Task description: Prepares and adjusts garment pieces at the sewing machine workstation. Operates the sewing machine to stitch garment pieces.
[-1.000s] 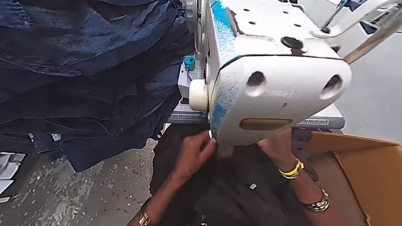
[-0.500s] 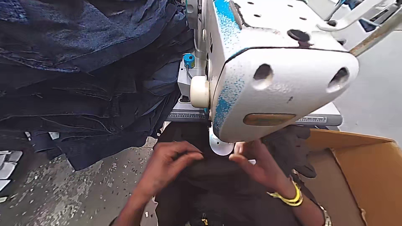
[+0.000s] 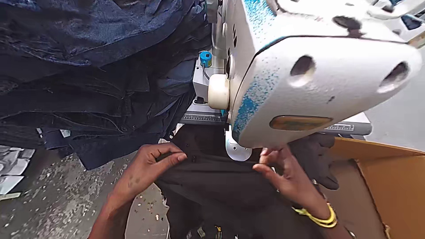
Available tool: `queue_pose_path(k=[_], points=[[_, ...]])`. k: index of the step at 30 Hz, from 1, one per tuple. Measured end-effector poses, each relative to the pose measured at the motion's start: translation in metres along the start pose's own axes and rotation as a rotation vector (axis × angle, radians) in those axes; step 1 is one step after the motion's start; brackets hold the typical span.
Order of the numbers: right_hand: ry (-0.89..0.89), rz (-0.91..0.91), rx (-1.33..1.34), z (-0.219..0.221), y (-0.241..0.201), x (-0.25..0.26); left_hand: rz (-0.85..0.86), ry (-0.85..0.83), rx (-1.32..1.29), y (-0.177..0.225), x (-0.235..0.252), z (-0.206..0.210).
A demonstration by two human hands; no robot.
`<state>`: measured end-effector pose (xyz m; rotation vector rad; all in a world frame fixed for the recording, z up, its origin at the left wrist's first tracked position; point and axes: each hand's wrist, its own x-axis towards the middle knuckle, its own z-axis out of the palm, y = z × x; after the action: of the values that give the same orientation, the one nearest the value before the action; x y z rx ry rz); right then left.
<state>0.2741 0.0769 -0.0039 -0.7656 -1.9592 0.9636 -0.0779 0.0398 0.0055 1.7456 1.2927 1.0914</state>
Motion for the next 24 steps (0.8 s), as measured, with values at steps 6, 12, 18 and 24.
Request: queue_pose_path(k=[6, 12, 18, 24], points=[[0.207, 0.232, 0.147, -0.023, 0.017, 0.006, -0.181, 0.095, -0.063, -0.019, 0.02, 0.017], [0.462, 0.066, -0.24, -0.018, 0.039, 0.004, -0.248, 0.159, 0.006, -0.032, 0.026, 0.01], [0.565, -0.11, -0.926, -0.028, 0.064, 0.004, -0.266, 0.159, 0.092, -0.028, 0.033, 0.01], [0.553, -0.068, -0.962, -0.03, 0.063, -0.001, -0.239, 0.131, 0.115, -0.025, 0.04, 0.016]])
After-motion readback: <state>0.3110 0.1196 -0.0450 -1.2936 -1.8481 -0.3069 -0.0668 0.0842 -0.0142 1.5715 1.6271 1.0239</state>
